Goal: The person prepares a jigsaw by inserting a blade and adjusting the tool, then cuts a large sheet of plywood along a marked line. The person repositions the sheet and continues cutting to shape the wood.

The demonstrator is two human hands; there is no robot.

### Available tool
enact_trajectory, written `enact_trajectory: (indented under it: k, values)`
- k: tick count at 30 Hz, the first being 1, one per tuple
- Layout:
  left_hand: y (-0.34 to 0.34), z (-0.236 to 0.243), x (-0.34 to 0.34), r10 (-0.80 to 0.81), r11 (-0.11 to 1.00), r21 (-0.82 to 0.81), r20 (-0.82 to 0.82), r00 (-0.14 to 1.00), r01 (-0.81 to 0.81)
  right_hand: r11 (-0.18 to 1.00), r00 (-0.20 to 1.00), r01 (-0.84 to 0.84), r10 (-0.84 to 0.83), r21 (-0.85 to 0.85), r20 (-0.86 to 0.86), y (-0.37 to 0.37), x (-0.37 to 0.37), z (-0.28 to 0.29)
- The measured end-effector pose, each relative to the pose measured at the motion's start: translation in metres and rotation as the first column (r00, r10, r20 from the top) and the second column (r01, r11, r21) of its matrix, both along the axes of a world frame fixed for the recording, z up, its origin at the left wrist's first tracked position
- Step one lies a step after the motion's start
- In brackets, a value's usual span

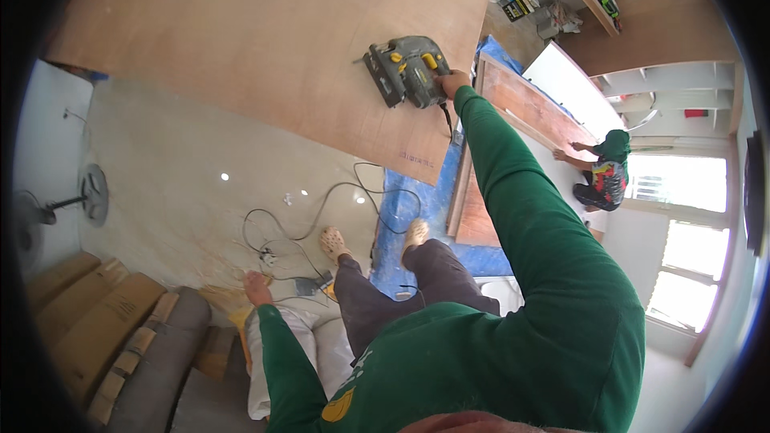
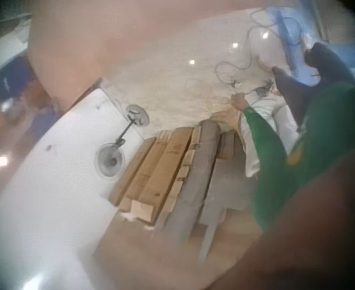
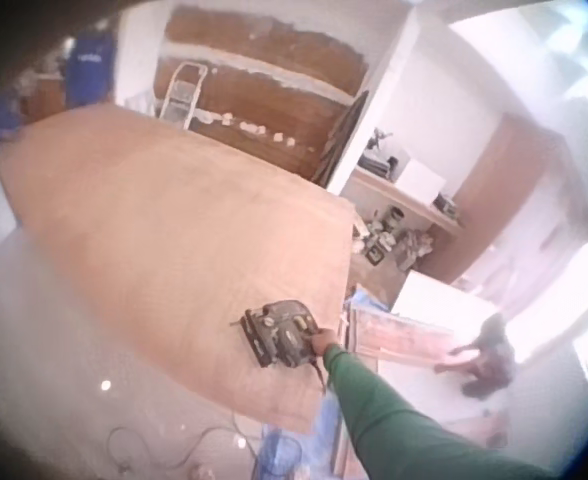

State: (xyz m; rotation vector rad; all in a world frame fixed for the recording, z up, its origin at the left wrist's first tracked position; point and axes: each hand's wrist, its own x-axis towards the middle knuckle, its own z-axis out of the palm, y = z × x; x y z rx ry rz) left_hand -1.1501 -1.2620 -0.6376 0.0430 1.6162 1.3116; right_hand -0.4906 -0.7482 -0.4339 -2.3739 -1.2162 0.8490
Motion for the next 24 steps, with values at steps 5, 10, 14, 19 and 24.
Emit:
enact_trajectory:
  k: [5, 10, 14, 19, 24]
  values:
    - [0.015, 0.082, 0.053, -0.538, 0.836, -0.183, -0.462, 0.705, 0.518, 0.995, 0.978, 0.029, -0.047, -0.092, -0.201, 0.003, 0.013, -0.005]
    - [0.058, 0.172, 0.138, -0.622, 0.78, -0.314, -0.49, 0.611, 0.542, 0.979, 0.723, 0.13, -0.2, -0.154, -0.661, -0.002, 0.004, -0.003]
    - [0.094, 0.238, 0.242, -0.642, 0.755, -0.342, -0.558, 0.526, 0.559, 0.957, 0.171, 0.121, -0.281, -0.262, -0.944, -0.021, -0.005, 0.018]
    - [0.138, 0.305, 0.345, -0.817, 0.548, -0.489, -0.488, 0.309, 0.678, 0.988, 0.008, 0.103, -0.113, -0.112, -0.994, -0.036, 0.006, 0.075]
    - [0.225, 0.362, 0.372, -0.789, 0.565, -0.588, -0.589, 0.171, 0.579, 0.998, -0.161, 0.021, -0.063, -0.067, -0.985, -0.085, 0.121, 0.135]
